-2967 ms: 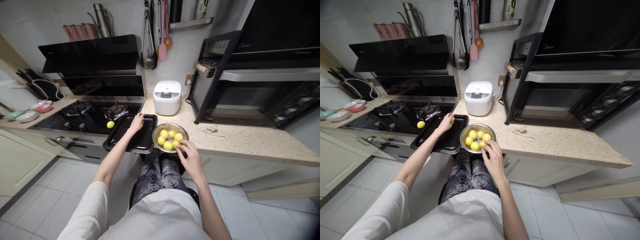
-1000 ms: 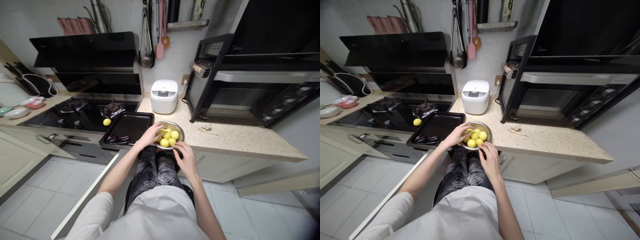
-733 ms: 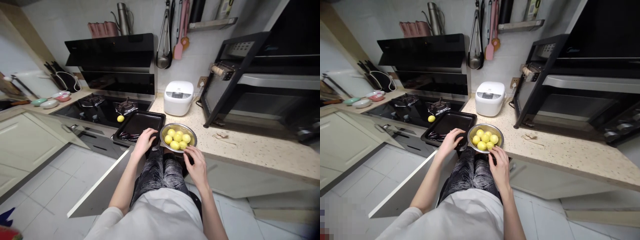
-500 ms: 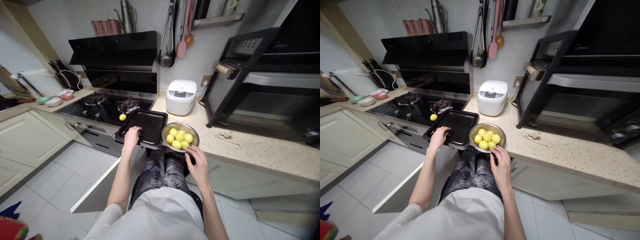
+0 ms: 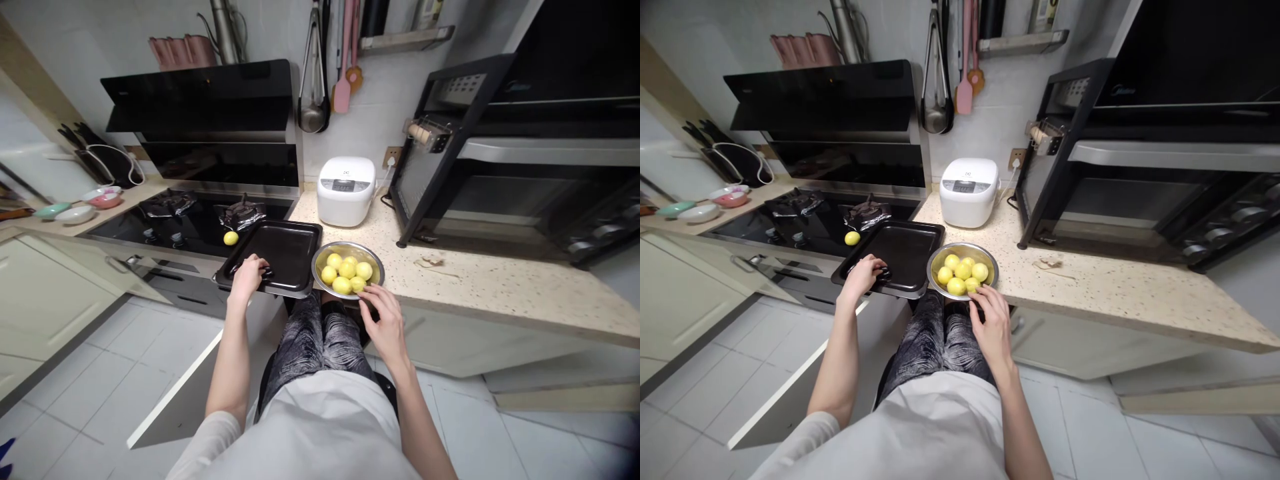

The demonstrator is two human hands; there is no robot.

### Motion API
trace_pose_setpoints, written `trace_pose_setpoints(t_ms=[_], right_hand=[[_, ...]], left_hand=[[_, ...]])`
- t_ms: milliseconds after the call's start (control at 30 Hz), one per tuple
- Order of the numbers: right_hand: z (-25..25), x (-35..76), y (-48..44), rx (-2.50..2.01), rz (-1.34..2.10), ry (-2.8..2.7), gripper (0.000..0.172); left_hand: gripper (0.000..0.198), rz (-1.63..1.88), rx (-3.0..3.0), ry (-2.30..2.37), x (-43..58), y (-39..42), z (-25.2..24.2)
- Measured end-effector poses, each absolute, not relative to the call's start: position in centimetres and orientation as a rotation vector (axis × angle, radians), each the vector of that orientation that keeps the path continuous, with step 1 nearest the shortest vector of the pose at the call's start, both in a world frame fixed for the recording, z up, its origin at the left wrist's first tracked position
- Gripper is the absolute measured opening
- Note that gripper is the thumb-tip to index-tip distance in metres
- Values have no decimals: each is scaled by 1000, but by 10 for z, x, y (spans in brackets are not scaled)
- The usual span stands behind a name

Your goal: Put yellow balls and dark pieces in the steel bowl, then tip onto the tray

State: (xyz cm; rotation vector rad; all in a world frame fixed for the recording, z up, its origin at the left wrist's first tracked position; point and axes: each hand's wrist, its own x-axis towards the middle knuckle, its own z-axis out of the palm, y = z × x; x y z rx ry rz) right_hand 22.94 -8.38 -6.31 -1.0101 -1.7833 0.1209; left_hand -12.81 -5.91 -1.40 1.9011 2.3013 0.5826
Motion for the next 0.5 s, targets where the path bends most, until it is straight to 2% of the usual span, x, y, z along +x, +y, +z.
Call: trace_pose_setpoints(t_ms=[133, 267, 367, 500], right_hand=[[-60, 228, -86, -1009, 117, -1752, 18], [-52, 222, -93, -984, 74, -1708, 19], [-46, 213, -102, -951, 104, -1729, 24], [-41, 202, -113, -884, 269, -1806, 39]], left_hand=[[20, 958, 1943, 2195, -120, -63, -14], [18, 1311, 2035, 1841, -81, -81, -5], [17, 1325, 2103, 1519, -39, -99, 3], [13, 1310, 2080, 1260, 4, -115, 2]])
